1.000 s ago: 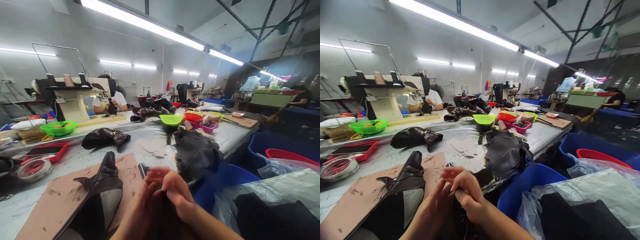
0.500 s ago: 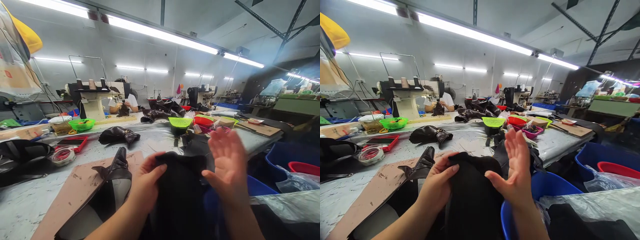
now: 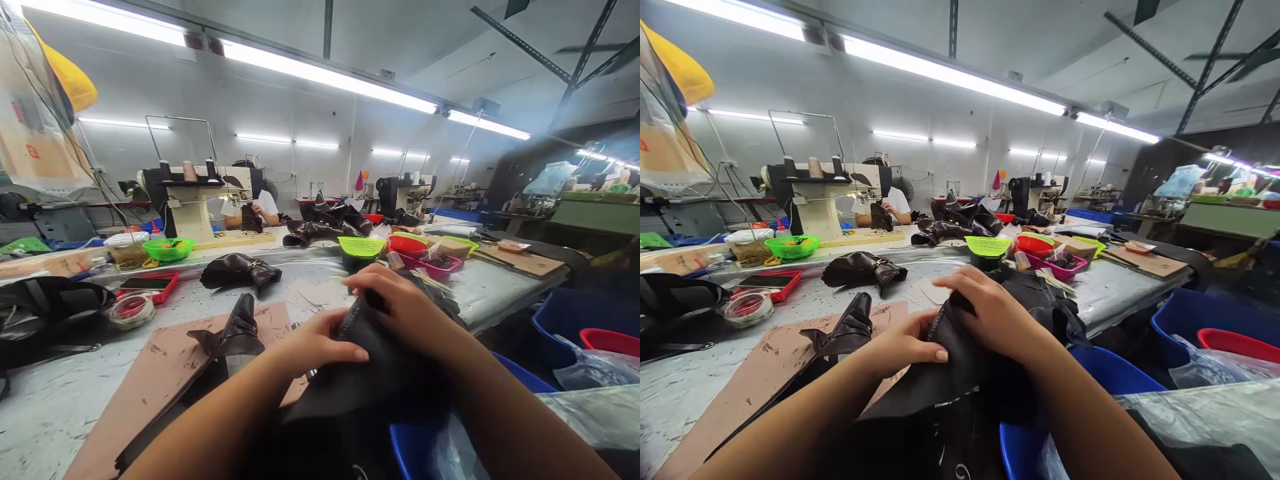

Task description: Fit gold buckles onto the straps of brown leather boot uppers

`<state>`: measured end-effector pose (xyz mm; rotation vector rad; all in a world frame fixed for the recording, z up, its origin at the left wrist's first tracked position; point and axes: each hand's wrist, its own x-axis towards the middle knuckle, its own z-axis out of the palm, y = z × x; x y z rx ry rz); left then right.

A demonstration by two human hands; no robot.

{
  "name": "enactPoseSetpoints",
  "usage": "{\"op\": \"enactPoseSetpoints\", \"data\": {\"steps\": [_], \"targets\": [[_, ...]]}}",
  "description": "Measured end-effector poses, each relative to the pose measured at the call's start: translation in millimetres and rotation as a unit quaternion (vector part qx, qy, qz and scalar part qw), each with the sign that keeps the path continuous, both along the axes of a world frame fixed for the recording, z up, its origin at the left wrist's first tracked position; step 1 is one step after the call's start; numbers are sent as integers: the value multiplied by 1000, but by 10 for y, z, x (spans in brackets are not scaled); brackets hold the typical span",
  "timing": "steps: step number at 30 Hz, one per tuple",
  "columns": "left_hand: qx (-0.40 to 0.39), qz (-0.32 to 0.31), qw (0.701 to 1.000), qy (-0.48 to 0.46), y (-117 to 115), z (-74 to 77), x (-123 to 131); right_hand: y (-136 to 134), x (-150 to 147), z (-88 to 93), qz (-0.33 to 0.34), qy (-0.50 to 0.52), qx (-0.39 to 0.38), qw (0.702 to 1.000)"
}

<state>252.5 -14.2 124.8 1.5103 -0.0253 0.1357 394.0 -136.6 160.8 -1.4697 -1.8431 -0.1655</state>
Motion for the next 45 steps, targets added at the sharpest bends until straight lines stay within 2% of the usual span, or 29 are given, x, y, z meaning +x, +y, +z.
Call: {"op": "enactPoseSetpoints", "data": {"steps": [2, 3, 6, 9, 13, 15, 17, 18, 20, 23, 25, 29, 31, 33, 35, 37, 38, 40, 42, 43, 44, 45], "targets": [[-48, 83, 995, 1, 53, 11, -7, -43, 89, 35, -35, 26, -74, 996], [-76, 130, 989, -8, 96, 16, -13, -89, 146, 46, -30, 56, -116, 991], [-112, 224, 968, -36, 251, 39, -7, -249, 296, 74, 43, 147, -161, 975], [-88, 239, 965, -56, 366, 64, 48, -325, 331, 127, 100, 95, -162, 977], [-55, 192, 978, -60, 438, 37, 117, -267, 253, 214, 95, -31, -185, 978], [-37, 139, 988, -47, 453, -3, 124, -221, 225, 235, 101, -27, -176, 979], [-13, 121, 991, -45, 432, -47, 122, -173, 215, 227, 121, 15, -166, 979], [4, 142, 988, -53, 402, -67, 119, -146, 213, 209, 126, 44, -159, 978], [64, 236, 966, -82, 301, -105, 110, -79, 207, 147, 104, 108, -134, 980], [201, 388, 893, -107, 104, -170, 82, 45, 164, 8, 16, 200, -80, 976], [257, 431, 859, -102, -7, -228, 52, 121, 110, -95, -45, 227, -40, 972], [265, 390, 869, -153, -125, -348, 6, 215, -12, -286, -224, 154, 77, 959], [257, 404, 866, -144, -146, -380, 8, 241, -56, -361, -264, 143, 137, 944], [235, 450, 853, -121, -153, -382, 21, 260, -87, -414, -223, 205, 162, 939], [208, 472, 847, -127, -152, -368, 29, 273, -113, -441, -118, 304, 96, 941], [198, 460, 853, -148, -146, -361, 16, 273, -135, -448, -25, 384, -21, 923], [197, 449, 858, -154, -141, -367, 0, 267, -143, -447, -6, 420, -59, 906], [203, 414, 876, -139, -121, -407, -50, 244, -142, -444, -24, 505, -50, 861], [253, 364, 893, -75, -83, -478, -112, 219, -113, -446, -58, 585, 14, 809], [307, 345, 886, -32, -57, -521, -143, 209, -91, -452, -64, 610, 35, 789], [377, 333, 864, 11, -29, -567, -172, 205, -68, -462, -64, 626, 42, 776], [450, 332, 828, 48, -4, -617, -197, 208, -47, -476, -61, 635, 39, 769]]}}
